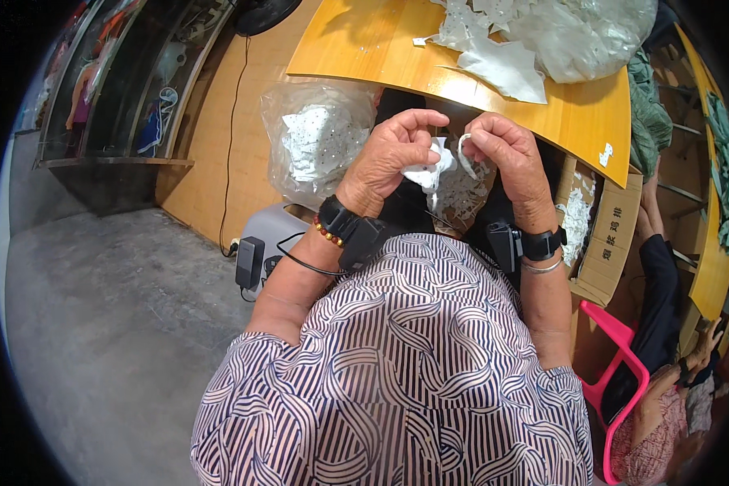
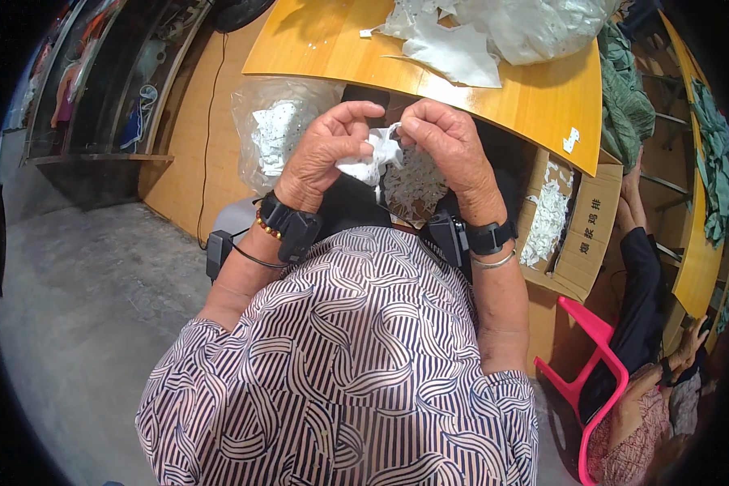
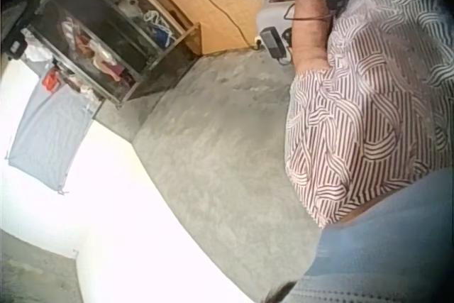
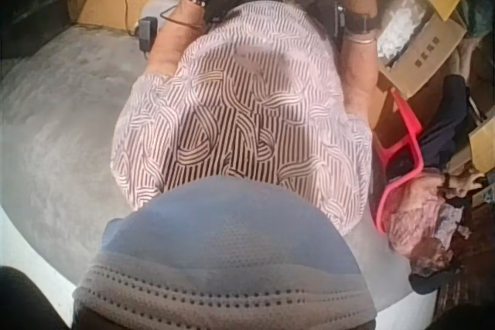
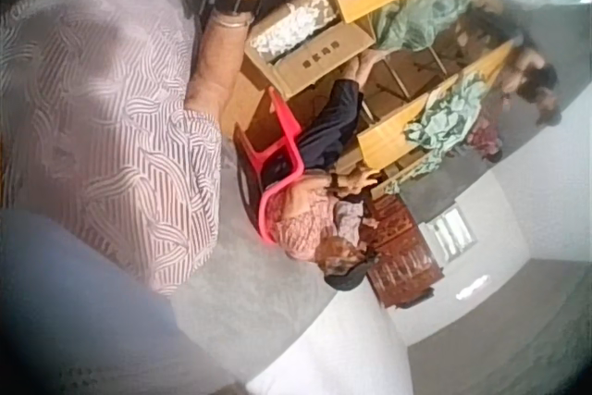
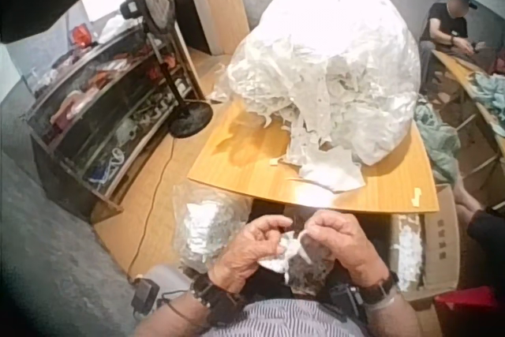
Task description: Inspecting and handling small white fabric pieces, likely for quality control or preparation.
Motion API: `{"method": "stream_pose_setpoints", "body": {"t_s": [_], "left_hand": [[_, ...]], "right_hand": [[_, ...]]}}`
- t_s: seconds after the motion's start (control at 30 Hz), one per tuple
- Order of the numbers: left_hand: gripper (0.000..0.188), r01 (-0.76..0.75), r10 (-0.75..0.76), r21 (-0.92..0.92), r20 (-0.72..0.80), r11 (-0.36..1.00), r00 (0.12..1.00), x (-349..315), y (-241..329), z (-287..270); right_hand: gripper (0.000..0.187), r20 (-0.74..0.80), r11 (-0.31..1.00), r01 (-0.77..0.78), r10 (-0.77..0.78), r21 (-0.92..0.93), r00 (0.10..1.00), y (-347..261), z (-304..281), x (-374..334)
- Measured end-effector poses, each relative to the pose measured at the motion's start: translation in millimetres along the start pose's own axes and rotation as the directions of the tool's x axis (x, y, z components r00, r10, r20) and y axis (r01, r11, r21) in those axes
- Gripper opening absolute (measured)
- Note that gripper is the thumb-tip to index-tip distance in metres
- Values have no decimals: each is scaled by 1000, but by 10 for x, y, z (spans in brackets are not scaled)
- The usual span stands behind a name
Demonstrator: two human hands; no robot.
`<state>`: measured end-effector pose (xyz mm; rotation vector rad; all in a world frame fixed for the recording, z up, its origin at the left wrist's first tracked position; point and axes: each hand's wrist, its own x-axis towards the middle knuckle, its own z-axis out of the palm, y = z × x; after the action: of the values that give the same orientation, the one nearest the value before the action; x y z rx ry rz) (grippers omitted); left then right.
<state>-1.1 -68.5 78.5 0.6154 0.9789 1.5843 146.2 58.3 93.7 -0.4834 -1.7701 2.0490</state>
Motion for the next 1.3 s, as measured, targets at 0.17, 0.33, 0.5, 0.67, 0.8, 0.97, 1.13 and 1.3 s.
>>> {"method": "stream_pose_setpoints", "body": {"t_s": [0.17, 0.33, 0.5, 0.67, 0.8, 0.97, 1.13, 1.3], "left_hand": [[40, 39, -29, -236, 43, 971, 999, -25, -11, -66], [26, -25, 42, -433, 30, 901, 999, -54, 22, -170], [21, -51, 20, -387, -83, 921, 996, -28, 59, 6], [25, -57, 104, -496, 68, 866, 992, 76, -21, -115], [29, -56, 109, -450, 93, 891, 990, 85, -79, -233], [49, -13, 15, -337, 3, 942, 1000, 5, -170, -258], [74, 17, -13, 184, -23, 983, 1000, -96, -53, -220], [78, -150, 122, 326, 106, 933, 987, -17, 90, 4]], "right_hand": [[13, 48, 996, -61, 64, -66, 997, 53, -140, -61], [18, 112, 468, 118, -41, -876, 993, 282, -182, -184], [30, 146, 919, 42, 17, -392, 989, 270, -27, -77], [31, 135, 931, -237, 206, 279, 969, 262, 111, -61], [28, 35, 918, -130, 126, 375, 991, 208, 38, -18], [27, 77, 937, -173, 156, 303, 985, 50, -62, 62], [25, 302, 985, -167, 173, -45, 938, -149, -126, 212], [26, 518, 834, 102, 236, -542, 822, -226, -17, 397]]}}
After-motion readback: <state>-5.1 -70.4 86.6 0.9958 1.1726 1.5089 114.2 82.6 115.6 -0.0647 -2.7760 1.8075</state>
